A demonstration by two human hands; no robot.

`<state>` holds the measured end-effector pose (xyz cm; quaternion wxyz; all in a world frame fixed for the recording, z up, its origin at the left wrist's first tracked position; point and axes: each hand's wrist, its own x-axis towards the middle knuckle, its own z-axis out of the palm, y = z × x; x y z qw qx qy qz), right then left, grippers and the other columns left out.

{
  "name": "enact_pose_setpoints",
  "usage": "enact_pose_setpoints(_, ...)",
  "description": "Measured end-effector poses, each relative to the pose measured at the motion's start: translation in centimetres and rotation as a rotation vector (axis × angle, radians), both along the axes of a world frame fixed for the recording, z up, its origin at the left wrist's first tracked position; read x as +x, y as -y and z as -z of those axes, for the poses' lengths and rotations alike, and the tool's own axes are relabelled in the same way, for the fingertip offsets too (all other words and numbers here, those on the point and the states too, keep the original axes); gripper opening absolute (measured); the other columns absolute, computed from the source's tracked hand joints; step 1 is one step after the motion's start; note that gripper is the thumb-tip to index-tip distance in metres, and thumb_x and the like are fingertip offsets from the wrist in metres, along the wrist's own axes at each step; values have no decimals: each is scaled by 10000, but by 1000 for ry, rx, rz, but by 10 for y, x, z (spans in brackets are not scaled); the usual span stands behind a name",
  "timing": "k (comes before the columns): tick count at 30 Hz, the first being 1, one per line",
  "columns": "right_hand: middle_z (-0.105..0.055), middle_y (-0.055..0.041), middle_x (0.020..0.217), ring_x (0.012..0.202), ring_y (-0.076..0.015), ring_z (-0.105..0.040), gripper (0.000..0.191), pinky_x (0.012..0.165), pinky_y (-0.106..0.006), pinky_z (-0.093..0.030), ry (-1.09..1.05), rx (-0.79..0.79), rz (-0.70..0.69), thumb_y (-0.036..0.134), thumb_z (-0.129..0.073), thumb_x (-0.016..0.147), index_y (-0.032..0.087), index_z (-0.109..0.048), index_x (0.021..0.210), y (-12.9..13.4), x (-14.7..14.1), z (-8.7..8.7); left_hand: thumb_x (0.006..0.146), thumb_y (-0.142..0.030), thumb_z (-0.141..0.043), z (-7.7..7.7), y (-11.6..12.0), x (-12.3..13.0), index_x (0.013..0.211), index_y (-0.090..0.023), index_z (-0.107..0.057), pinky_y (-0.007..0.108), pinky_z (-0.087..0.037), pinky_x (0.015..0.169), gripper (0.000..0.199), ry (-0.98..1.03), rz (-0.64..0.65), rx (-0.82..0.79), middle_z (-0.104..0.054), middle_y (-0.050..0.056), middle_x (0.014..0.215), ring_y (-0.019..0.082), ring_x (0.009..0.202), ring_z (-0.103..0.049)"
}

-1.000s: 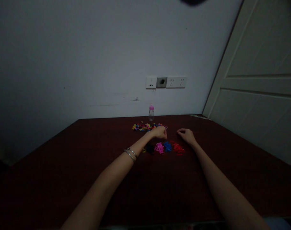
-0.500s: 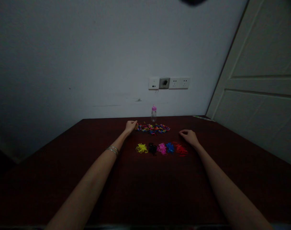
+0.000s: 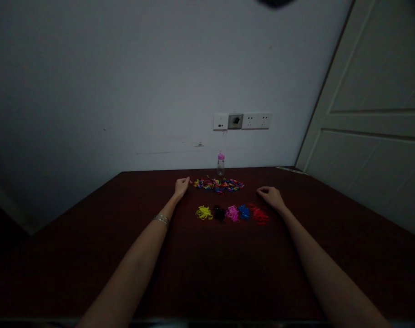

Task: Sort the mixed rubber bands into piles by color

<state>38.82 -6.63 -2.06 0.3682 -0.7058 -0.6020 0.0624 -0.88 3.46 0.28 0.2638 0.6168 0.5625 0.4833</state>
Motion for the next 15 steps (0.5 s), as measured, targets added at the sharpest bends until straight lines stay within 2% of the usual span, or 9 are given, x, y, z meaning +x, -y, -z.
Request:
enact_pose_setpoints(3, -707, -75, 877, 826, -220, -641, 300, 740, -290, -461, -37, 3, -5, 369, -514, 733, 176, -711, 852, -1, -4, -4, 778, -443, -428, 0, 1, 0, 677, -102, -664, 208, -289, 485, 426, -17, -14, 9, -438, -32, 423, 90, 424, -383)
enact_pose_setpoints(6, -703, -70, 873, 821, -202, -635, 281, 753, -273, -460, -51, 9, -86, 330, -516, 731, 164, -708, 852, -2, -16, -13, 775, -453, -430, 0, 1, 0, 686, -101, -666, 210, -282, 483, 432, -35, -8, 16, -426, -33, 416, 94, 425, -378)
enact_pose_setpoints(10, -680, -59, 921, 864, -189, -611, 245, 807, -269, -444, 43, 27, -237, 302, -545, 721, 181, -713, 852, -8, -41, -24, 776, -491, -417, -1, 3, 1, 705, -99, -665, 210, -279, 479, 469, -34, -13, -7, -414, -33, 414, 101, 428, -382)
enact_pose_setpoints(15, -646, -50, 949, 894, -188, -583, 227, 814, -268, -435, 169, -30, -314, 287, -589, 716, 226, -714, 895, -18, -66, -26, 779, -513, -415, -4, 8, 2, 705, -102, -668, 215, -292, 485, 488, -59, -16, -23, -431, -22, 408, 107, 433, -398)
